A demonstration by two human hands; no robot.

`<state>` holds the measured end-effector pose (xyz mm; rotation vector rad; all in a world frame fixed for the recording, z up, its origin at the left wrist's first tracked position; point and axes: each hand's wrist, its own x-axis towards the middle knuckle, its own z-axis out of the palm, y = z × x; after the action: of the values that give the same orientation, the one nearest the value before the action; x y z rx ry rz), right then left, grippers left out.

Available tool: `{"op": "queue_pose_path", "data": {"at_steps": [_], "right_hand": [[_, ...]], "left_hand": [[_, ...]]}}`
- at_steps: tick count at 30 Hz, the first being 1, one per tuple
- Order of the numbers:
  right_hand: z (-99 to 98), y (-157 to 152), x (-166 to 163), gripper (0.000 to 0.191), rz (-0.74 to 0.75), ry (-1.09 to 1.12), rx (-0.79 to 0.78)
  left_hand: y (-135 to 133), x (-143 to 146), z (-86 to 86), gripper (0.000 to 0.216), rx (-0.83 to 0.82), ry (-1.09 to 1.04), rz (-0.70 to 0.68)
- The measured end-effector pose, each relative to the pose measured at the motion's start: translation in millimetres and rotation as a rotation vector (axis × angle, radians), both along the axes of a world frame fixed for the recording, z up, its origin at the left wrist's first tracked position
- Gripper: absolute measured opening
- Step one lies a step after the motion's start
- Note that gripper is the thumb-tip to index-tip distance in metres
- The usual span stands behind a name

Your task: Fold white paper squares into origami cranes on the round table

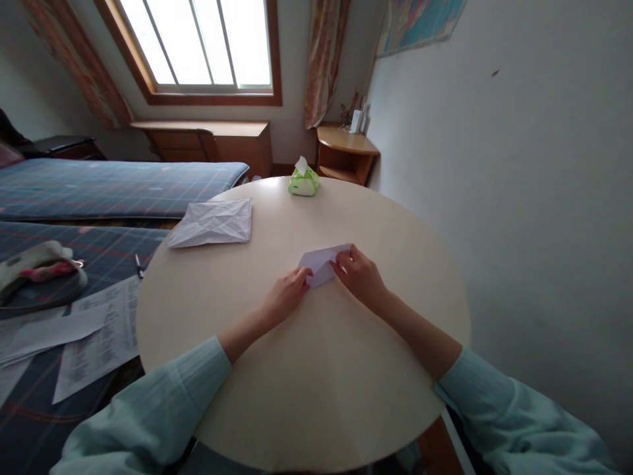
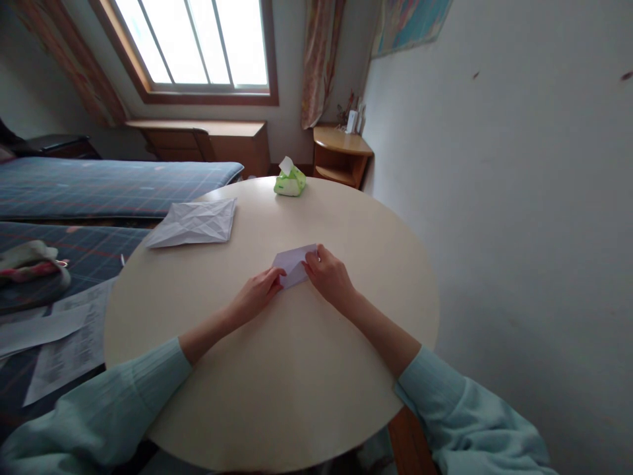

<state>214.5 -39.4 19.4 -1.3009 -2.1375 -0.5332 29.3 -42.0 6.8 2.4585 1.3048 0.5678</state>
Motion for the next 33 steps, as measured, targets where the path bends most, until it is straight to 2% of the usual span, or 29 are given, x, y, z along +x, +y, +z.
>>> {"op": "queue_pose_path", "data": {"at_steps": [3,11,17,22,24,26,27,30,33], "right_hand": [[-1.4,1.2,-1.5,0.015,-0.009,-0.032,-0.035],[-1.8,1.4,-1.6,0.013,-0.012,-0.061,-0.068],[-5.2,1.4,-1.6,0.017,0.026,-0.024,-0.079],[3.8,-1.1,5.9,0.040,0.189,0.113,-0.096],[3.5,-0.6,8.2,0.058,0.208,0.239,-0.108],[-3.8,1.5,7.9,0.083,0.169,0.379,-0.159],[-10.0,3.2,6.8,0.089,0.150,0.403,-0.213],[-31.7,9.3,3.1,0.086,0.080,0.324,-0.357],[-44.8,15.6,4.5,0.073,0.049,0.256,-0.366]], "left_hand": [[-0.2,0.8,-0.2,0.023,0.037,0.051,-0.038],[-1.7,-2.7,-1.4,0.026,0.203,0.288,-0.253],[-10.2,4.3,4.7,0.023,0.268,0.373,-0.297],[-15.2,7.0,8.3,0.024,0.395,0.483,-0.363],[-15.4,6.5,8.1,0.026,0.444,0.513,-0.381],[-15.1,5.7,7.4,0.025,0.475,0.523,-0.394],[-15.0,5.3,7.1,0.024,0.485,0.526,-0.400],[-15.0,5.1,7.2,0.023,0.511,0.547,-0.420],[-15.2,5.8,7.3,0.025,0.540,0.578,-0.421]]}}
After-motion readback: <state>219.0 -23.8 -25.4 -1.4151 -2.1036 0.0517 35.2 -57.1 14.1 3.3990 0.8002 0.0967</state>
